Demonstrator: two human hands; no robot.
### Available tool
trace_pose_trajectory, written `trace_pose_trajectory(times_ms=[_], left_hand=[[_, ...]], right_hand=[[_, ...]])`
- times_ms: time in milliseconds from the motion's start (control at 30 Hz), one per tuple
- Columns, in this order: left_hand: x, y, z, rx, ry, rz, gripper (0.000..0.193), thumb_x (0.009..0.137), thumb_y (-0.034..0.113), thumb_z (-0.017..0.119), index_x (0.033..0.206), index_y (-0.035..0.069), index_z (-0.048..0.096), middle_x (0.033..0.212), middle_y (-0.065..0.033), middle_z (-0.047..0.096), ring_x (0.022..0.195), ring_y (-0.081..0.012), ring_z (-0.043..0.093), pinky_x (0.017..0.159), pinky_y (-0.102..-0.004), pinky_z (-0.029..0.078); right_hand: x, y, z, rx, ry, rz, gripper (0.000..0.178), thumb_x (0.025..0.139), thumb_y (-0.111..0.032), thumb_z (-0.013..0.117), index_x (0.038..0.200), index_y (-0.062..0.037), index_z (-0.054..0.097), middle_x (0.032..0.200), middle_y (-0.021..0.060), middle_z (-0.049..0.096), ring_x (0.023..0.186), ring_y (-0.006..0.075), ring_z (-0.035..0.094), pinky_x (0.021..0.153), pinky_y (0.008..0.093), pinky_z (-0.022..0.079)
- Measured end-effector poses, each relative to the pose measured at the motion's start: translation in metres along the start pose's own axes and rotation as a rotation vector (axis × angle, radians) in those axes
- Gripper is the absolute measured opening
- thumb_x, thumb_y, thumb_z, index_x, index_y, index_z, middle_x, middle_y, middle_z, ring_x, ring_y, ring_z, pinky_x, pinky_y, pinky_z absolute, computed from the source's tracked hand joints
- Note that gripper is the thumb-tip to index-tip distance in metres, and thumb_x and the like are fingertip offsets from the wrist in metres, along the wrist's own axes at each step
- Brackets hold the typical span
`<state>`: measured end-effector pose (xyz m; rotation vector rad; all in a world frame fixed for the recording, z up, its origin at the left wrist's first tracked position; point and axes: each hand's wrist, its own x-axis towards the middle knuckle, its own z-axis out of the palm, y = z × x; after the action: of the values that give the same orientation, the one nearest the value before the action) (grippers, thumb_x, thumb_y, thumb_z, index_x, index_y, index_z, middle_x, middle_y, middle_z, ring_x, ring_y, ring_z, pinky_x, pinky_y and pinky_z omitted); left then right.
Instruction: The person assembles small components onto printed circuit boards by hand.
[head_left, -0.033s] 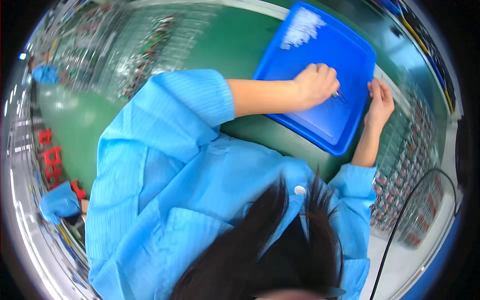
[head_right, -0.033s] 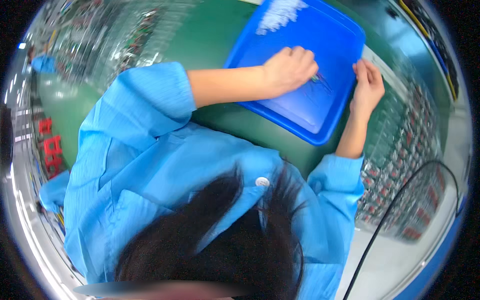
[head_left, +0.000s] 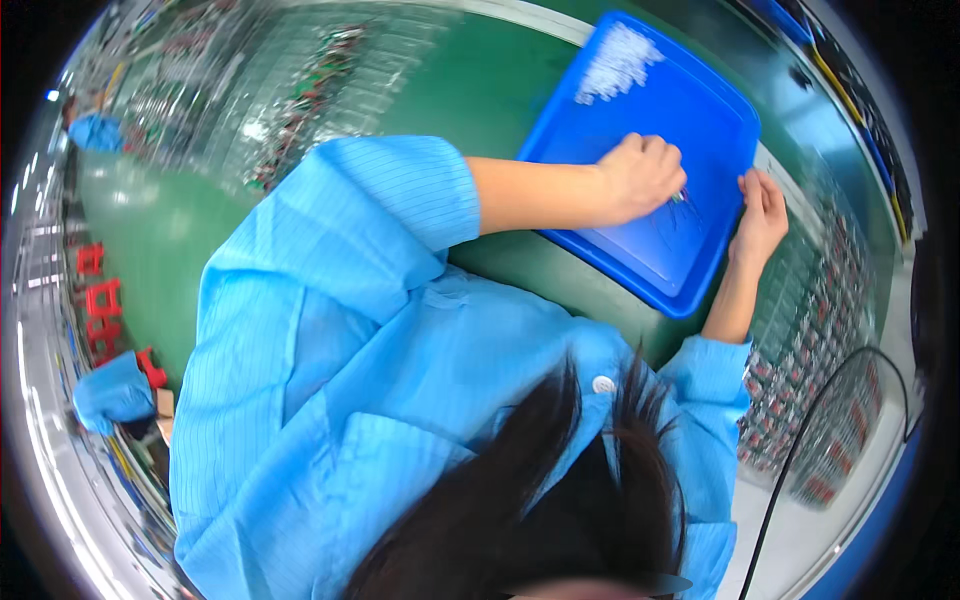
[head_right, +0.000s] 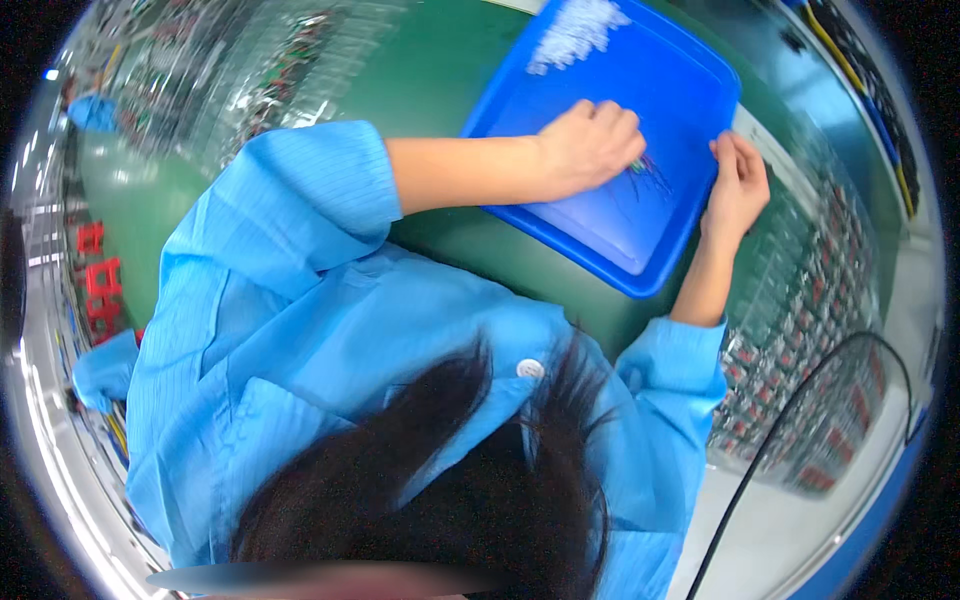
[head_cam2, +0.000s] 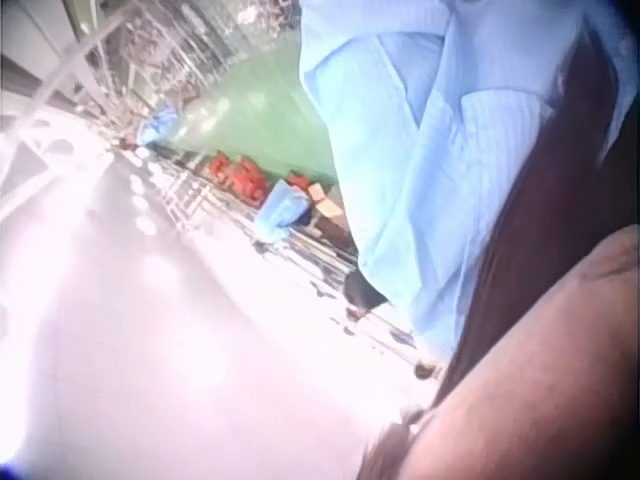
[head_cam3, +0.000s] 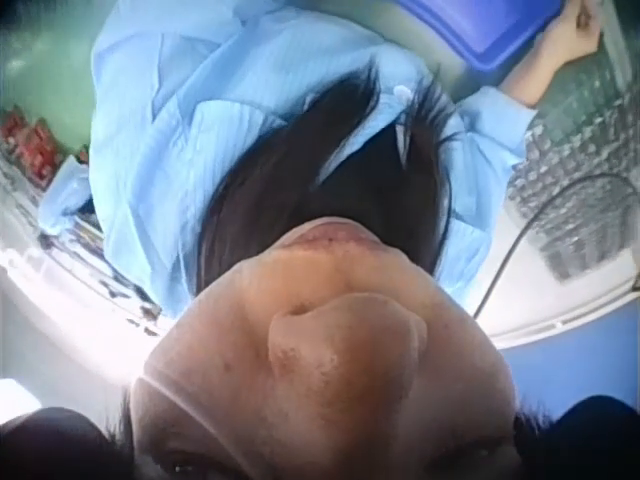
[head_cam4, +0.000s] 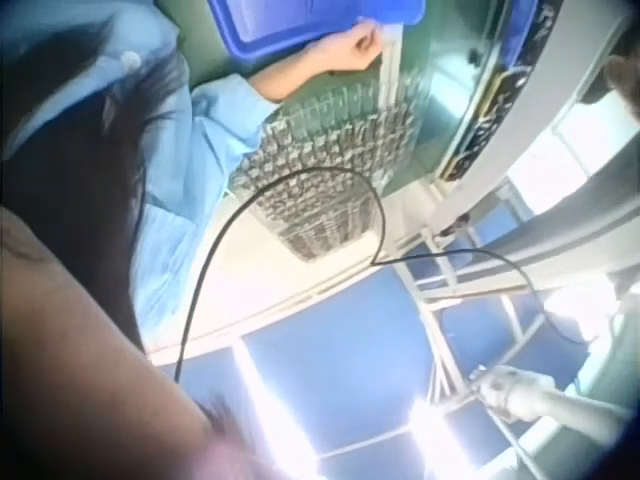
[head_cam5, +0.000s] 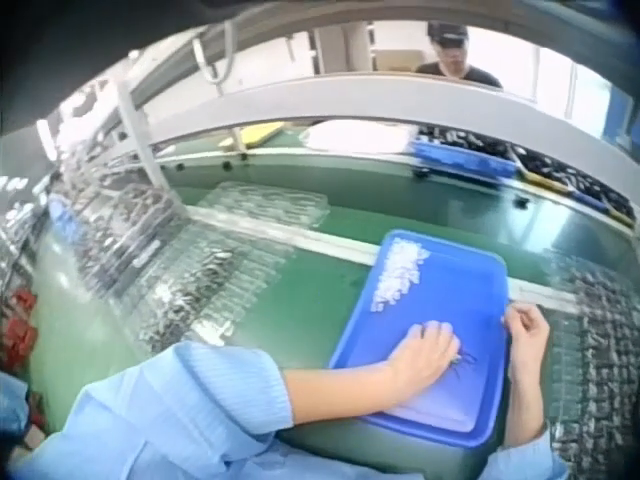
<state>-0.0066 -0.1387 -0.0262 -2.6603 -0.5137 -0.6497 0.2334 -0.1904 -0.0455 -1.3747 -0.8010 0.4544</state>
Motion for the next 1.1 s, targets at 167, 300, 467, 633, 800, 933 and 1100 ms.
trace_pose_trajectory(times_ms=[167, 300, 467, 633, 800, 933, 1100], left_hand=[[0.002, -0.017, -0.002, -0.323, -0.182, -0.003, 0.024, 0.09, 0.018, 0.055, 0.106, 0.0, 0.058, 0.1, -0.0187, 0.06, 0.093, -0.0348, 0.061, 0.07, -0.047, 0.053], [0.015, -0.058, -0.018, -0.592, -0.5, -0.091, 0.031, 0.092, 0.013, 0.056, 0.115, -0.006, 0.061, 0.121, -0.0296, 0.062, 0.114, -0.0446, 0.062, 0.087, -0.0561, 0.054], [0.021, -0.121, -0.031, -0.724, -0.651, -0.15, 0.031, 0.099, 0.012, 0.049, 0.127, -0.003, 0.051, 0.108, -0.0262, 0.062, 0.108, -0.0435, 0.063, 0.097, -0.0489, 0.049], [0.009, -0.151, -0.064, -1.388, -0.806, -0.491, 0.03, 0.103, 0.021, 0.054, 0.126, 0.001, 0.053, 0.095, -0.0025, 0.055, 0.088, -0.0106, 0.055, 0.088, -0.0308, 0.053], [-0.066, -0.271, -0.069, -1.353, -0.662, -0.711, 0.056, 0.097, 0.015, 0.058, 0.151, 0.009, 0.043, 0.111, -0.0058, 0.058, 0.102, -0.0169, 0.059, 0.101, -0.0362, 0.051], [-0.162, -0.404, -0.082, -0.626, -0.428, -0.305, 0.039, 0.096, 0.014, 0.053, 0.131, -0.002, 0.047, 0.113, -0.0256, 0.061, 0.107, -0.0361, 0.061, 0.093, -0.0442, 0.048], [-0.195, -0.443, -0.052, -0.098, -0.564, -0.275, 0.026, 0.089, 0.007, 0.052, 0.112, -0.005, 0.048, 0.109, -0.0314, 0.057, 0.106, -0.0503, 0.056, 0.091, -0.0529, 0.047]], right_hand=[[-0.001, 0.013, -0.005, -0.077, -0.031, -0.14, 0.016, 0.095, -0.006, 0.073, 0.107, 0.0042, 0.07, 0.096, 0.0093, 0.074, 0.086, 0.0138, 0.069, 0.081, 0.0263, 0.054], [-0.013, 0.001, 0.01, -0.151, -0.023, -0.253, 0.014, 0.094, -0.006, 0.074, 0.106, 0.0027, 0.072, 0.094, 0.0064, 0.074, 0.082, 0.0121, 0.068, 0.077, 0.0236, 0.053], [-0.033, -0.057, 0.032, -0.572, -0.295, -0.196, 0.016, 0.091, -0.018, 0.076, 0.1, -0.0047, 0.076, 0.085, 0.0048, 0.074, 0.077, 0.0107, 0.065, 0.07, 0.0271, 0.049], [-0.054, -0.068, 0.042, -0.723, -0.48, -0.236, 0.015, 0.089, -0.014, 0.076, 0.098, -0.0031, 0.074, 0.088, 0.0121, 0.074, 0.077, 0.0194, 0.068, 0.073, 0.0315, 0.053], [-0.058, -0.069, 0.031, -0.677, -0.467, -0.21, 0.012, 0.091, -0.011, 0.074, 0.098, -0.0028, 0.074, 0.087, 0.0085, 0.072, 0.076, 0.0146, 0.062, 0.074, 0.0293, 0.05], [-0.059, -0.077, 0.029, -0.653, -0.43, -0.168, 0.012, 0.092, -0.011, 0.073, 0.098, -0.0012, 0.074, 0.085, 0.0039, 0.071, 0.076, 0.0108, 0.058, 0.073, 0.028, 0.049], [-0.063, -0.091, 0.031, -0.661, -0.407, -0.102, 0.011, 0.093, -0.009, 0.072, 0.098, 0.0007, 0.074, 0.086, 0.0026, 0.071, 0.076, 0.0094, 0.057, 0.073, 0.0257, 0.048]])
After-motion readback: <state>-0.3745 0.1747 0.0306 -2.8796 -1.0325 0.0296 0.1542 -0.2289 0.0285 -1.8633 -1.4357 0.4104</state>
